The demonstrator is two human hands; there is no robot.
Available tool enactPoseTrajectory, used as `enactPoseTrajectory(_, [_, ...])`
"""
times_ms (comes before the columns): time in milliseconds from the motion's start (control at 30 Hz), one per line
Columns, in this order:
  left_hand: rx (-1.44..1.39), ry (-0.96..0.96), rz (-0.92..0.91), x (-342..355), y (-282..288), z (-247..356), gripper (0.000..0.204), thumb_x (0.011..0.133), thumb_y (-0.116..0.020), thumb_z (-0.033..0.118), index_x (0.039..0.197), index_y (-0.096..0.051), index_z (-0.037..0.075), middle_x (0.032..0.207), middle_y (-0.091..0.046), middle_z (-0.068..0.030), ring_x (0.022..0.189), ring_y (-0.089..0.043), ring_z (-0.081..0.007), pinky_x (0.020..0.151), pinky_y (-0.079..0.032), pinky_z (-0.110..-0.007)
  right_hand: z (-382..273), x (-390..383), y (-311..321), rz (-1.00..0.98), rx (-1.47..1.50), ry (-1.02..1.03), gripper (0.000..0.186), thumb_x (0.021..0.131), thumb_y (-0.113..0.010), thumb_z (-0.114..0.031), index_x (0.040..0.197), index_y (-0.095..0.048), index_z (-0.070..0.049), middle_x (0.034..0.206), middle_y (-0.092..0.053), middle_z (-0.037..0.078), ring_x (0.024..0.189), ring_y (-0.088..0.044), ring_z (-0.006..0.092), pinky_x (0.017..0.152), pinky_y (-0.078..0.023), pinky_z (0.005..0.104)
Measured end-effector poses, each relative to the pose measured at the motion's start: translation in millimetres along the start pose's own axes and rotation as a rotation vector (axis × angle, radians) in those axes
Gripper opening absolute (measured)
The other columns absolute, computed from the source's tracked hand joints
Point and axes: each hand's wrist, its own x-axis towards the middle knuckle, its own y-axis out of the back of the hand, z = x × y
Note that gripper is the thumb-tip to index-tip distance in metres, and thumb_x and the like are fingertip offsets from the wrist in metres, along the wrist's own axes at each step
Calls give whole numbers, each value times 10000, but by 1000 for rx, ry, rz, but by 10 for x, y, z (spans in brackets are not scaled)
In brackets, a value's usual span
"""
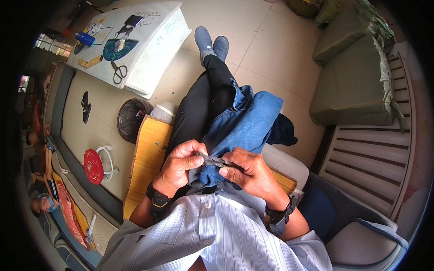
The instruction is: The person uses scissors to cut threads on a pair of blue jeans, then switches to pliers to pull and remove threads from the denim fabric. The person repeatedly adjusts the jeans and uses the tools to clean up loose threads.
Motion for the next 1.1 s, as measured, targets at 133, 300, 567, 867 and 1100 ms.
enactPoseTrajectory(133, [-1,5,12,-2,5,-4,135,960,-735,24,1085,-695,55,1029,-685,7,970,-640,-90,925,-506,-254,-6,6,-12,15,-40,28,227,965,-800,-171,1057,-697,9,827,-603,54,703,-592,175,651,-456,330])
enactPoseTrajectory(300, [2,9,8,-1,4,-3,127,957,-737,34,1074,-693,55,1025,-685,7,963,-637,-89,925,-503,-255,16,2,-25,28,-43,23,225,962,-802,-165,1056,-699,11,822,-603,57,699,-593,182,651,-459,337])
enactPoseTrajectory(567, [29,11,31,-4,-37,18,136,958,-767,91,1042,-674,41,992,-642,-2,937,-597,-109,881,-475,-261,-35,23,-21,25,-58,-3,224,937,-808,-137,1066,-710,18,815,-605,116,735,-609,274,683,-480,383])
enactPoseTrajectory(867, [16,17,38,-11,-26,13,111,964,-739,59,1065,-693,52,1011,-680,10,951,-619,-82,917,-486,-252,-29,28,-42,46,-85,22,199,928,-807,-108,1051,-708,14,816,-608,114,742,-614,272,689,-484,378])
enactPoseTrajectory(1100, [13,31,48,-14,-47,15,129,955,-757,72,1049,-676,38,1008,-653,-2,949,-607,-107,896,-480,-263,32,-5,-64,53,52,-44,179,971,-776,-129,1061,-707,10,840,-623,77,771,-608,203,719,-481,336])
